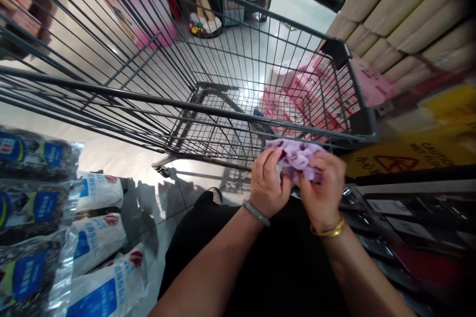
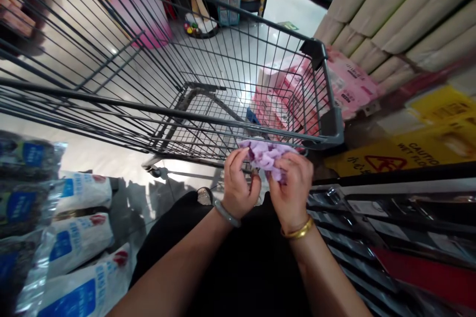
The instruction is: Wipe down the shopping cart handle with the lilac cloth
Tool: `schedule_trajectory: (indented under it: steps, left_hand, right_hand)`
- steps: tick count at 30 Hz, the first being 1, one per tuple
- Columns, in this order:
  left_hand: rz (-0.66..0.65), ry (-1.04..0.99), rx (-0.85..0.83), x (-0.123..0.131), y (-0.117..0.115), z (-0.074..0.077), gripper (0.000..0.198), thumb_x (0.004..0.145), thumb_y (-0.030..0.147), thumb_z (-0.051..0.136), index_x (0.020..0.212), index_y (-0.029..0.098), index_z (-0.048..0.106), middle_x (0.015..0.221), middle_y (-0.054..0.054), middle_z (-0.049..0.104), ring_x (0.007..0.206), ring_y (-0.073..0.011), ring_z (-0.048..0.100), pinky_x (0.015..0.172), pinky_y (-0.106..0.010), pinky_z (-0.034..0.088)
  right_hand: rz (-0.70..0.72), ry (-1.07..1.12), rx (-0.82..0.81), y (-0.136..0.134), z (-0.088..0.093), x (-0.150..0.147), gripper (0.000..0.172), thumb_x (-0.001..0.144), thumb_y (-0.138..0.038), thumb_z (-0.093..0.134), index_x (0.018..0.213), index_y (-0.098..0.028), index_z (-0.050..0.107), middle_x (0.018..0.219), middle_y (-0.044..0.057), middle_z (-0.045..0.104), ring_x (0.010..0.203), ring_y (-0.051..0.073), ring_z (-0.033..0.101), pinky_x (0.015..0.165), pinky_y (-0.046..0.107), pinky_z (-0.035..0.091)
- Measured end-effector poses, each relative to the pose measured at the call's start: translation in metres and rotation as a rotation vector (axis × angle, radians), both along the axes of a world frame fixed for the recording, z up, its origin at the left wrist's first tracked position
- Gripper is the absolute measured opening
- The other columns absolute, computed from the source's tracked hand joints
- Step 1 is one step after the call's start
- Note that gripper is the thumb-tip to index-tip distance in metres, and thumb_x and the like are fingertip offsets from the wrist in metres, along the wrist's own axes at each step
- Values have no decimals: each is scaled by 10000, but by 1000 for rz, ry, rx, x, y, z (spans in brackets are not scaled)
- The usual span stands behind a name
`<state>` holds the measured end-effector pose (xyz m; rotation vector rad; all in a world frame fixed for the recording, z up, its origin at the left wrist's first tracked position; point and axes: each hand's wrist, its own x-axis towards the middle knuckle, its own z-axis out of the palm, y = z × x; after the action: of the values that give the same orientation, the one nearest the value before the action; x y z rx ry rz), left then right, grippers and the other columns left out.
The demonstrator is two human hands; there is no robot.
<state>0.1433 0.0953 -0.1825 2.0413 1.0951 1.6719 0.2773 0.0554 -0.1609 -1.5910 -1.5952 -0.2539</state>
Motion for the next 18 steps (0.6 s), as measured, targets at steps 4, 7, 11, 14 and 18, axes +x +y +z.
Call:
schedule_trajectory:
  steps: [4, 7, 11, 14, 18]
  left_hand:
    - [-15, 8, -37, 9, 9, -2, 573, 856, 77, 539, 1411, 164, 429, 1316, -161, 574, 1273, -253, 566, 1069, -458, 530]
    - [-30, -25, -27, 15, 14, -3, 516, 835, 76, 562, 1331, 170, 454, 1270, -149, 576, 1245, -251, 571, 1041, -456, 544]
    - [13, -32, 0, 19, 18, -3, 439, 824, 84, 565, 1241, 179, 463, 1185, -128, 570, 1190, -250, 579, 987, -461, 564]
    - [27, -24, 14, 21, 21, -2, 469, 821, 57, 556, 1266, 168, 459, 1182, -126, 568, 1194, -242, 572, 1002, -452, 556]
    - [25, -65, 28, 21, 22, 1, 509, 833, 54, 553, 1315, 170, 439, 1228, -133, 544, 1214, -232, 568, 991, -421, 568]
  right_hand:
    - [68, 100, -191, -2, -15, 9, 87, 885, -193, 607, 962, -234, 610, 1008, 41, 634, 972, 222, 602, 855, 403, 506]
    - [-39, 102, -6, -4, -3, 17, 156, 856, -212, 664, 1002, -230, 612, 1067, 53, 618, 1046, 238, 591, 927, 434, 489]
    - [-77, 23, 29, -3, 1, 25, 218, 828, -224, 689, 1027, -225, 602, 1090, 64, 605, 1077, 255, 576, 950, 459, 476]
    - [-7, 39, -170, -5, -14, 27, 145, 840, -183, 608, 980, -224, 603, 1025, 53, 612, 1006, 237, 588, 886, 430, 499]
    - [-59, 99, -55, -10, -10, 33, 176, 822, -192, 651, 990, -220, 609, 1037, 54, 608, 1010, 238, 600, 907, 437, 507]
